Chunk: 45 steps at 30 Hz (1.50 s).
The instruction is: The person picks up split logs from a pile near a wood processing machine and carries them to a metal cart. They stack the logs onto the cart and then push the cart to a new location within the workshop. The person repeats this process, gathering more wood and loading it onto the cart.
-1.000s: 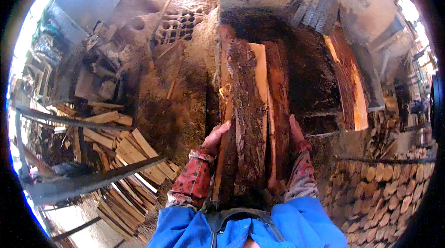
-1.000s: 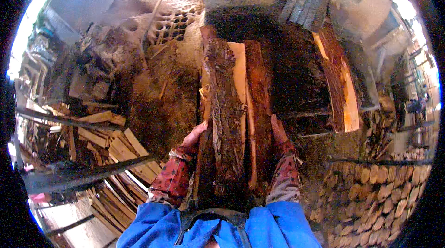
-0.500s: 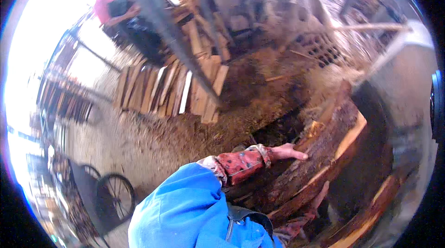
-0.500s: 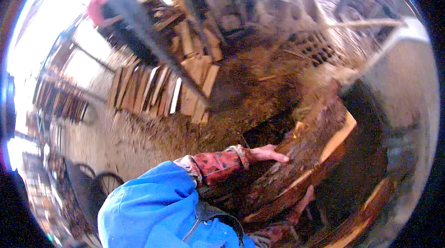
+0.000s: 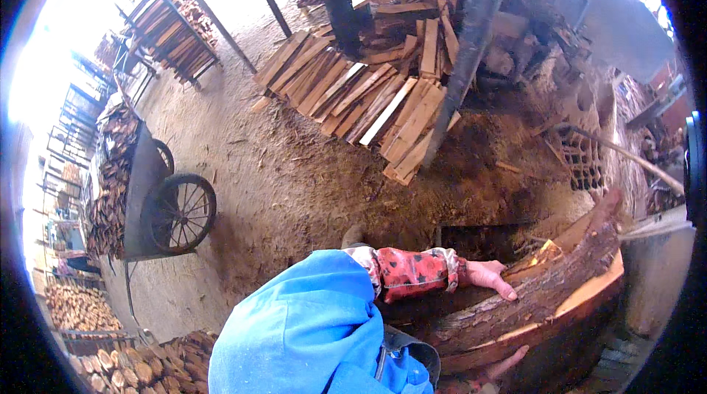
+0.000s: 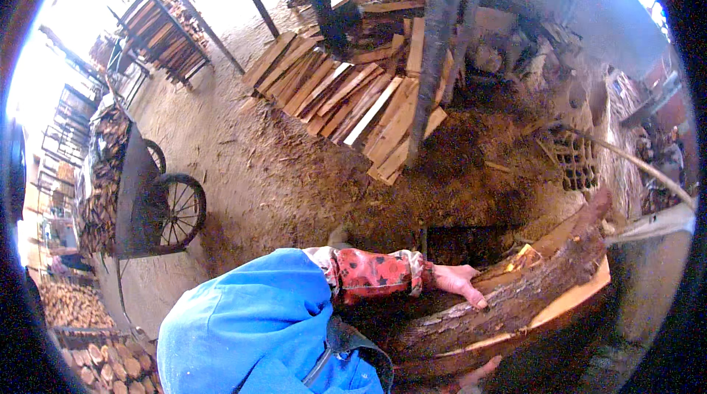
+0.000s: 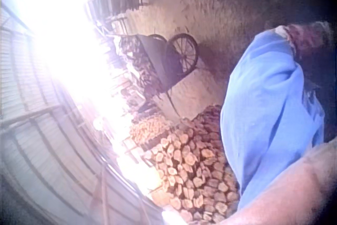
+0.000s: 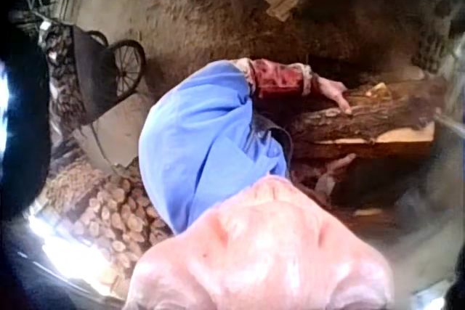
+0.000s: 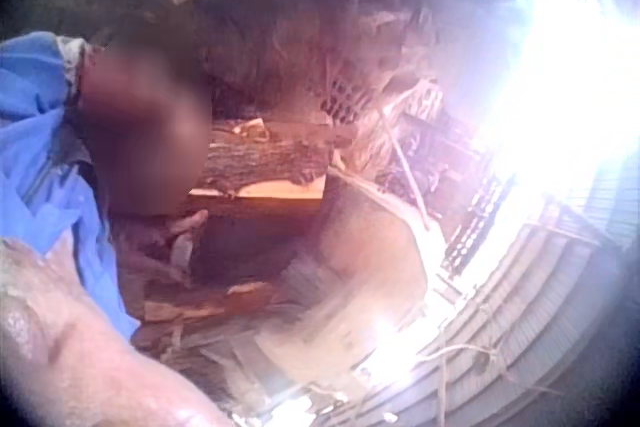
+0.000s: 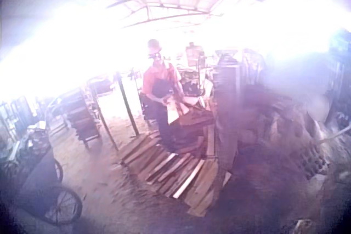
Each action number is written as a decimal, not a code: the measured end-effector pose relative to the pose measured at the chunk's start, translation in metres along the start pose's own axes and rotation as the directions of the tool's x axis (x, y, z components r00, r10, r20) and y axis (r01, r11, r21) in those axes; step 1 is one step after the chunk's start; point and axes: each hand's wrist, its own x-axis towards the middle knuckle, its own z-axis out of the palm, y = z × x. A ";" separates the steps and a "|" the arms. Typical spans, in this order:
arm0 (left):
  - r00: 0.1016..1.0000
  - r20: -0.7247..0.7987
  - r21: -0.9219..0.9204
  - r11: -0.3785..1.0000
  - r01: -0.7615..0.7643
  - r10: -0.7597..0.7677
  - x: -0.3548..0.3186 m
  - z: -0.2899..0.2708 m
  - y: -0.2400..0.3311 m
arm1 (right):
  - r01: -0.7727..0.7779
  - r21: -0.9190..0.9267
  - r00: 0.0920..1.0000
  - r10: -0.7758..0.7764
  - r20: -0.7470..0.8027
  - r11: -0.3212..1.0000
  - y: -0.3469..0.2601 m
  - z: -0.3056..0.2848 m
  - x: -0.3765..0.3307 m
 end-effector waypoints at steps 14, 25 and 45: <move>0.939 -0.035 -0.019 0.939 -0.343 0.342 -0.244 -0.003 0.086 | 0.425 -0.282 0.896 -0.356 0.265 0.860 0.047 0.180 -0.111; 0.788 -0.218 0.105 0.816 -0.568 0.576 -0.366 0.037 0.088 | 0.543 -0.223 0.756 -0.356 0.549 0.810 0.057 0.231 -0.147; 0.762 -0.293 0.079 0.809 -0.583 0.578 -0.429 0.064 0.038 | 0.584 -0.154 0.564 -0.262 0.783 0.797 0.102 0.297 -0.201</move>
